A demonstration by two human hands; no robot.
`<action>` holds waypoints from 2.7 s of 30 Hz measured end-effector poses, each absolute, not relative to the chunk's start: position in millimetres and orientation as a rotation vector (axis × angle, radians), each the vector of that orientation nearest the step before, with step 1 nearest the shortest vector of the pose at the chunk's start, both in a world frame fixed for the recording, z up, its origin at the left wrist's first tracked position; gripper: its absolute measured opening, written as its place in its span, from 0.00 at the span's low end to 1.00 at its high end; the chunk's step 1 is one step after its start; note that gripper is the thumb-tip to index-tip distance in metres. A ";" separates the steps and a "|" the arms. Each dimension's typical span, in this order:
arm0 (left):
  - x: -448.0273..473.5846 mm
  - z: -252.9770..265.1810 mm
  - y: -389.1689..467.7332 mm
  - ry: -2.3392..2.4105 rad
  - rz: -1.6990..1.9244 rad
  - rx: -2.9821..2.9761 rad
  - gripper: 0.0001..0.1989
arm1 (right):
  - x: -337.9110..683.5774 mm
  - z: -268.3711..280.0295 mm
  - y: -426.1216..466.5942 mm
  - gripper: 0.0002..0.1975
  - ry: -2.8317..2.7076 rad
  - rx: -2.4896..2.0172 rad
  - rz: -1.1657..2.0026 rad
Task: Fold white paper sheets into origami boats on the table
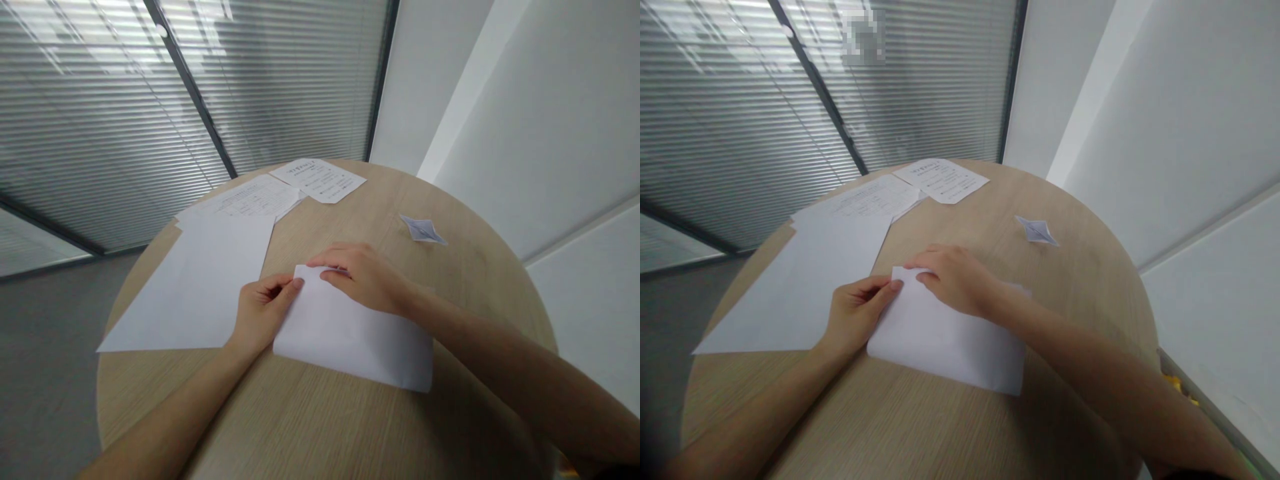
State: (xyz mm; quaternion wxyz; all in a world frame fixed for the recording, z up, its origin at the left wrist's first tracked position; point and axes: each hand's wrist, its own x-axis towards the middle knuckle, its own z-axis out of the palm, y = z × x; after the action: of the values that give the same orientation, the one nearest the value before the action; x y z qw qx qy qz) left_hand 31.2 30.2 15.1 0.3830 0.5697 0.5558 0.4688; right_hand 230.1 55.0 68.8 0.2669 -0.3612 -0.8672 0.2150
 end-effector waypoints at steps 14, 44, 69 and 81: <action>29.2 16.1 29.3 1.113 1.282 1.363 0.16 | 224.1 37.5 58.3 0.07 -1.893 -1.010 0.712; 28.5 22.6 25.3 1.108 1.183 1.287 0.09 | 232.1 43.6 61.0 0.02 -1.713 -0.854 1.097; 32.2 23.4 20.8 1.356 1.291 1.517 0.07 | 223.8 42.7 55.0 0.02 -1.791 -0.927 1.097; 33.0 29.4 18.1 1.328 1.328 1.396 0.05 | 217.8 52.8 42.4 0.03 -1.930 -1.087 0.811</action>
State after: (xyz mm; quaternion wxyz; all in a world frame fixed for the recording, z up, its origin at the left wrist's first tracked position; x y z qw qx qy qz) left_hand 33.0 18.1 29.4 0.3899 0.5494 0.5226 0.5225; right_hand 217.8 42.4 52.8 0.3814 -0.4260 -0.7563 0.3179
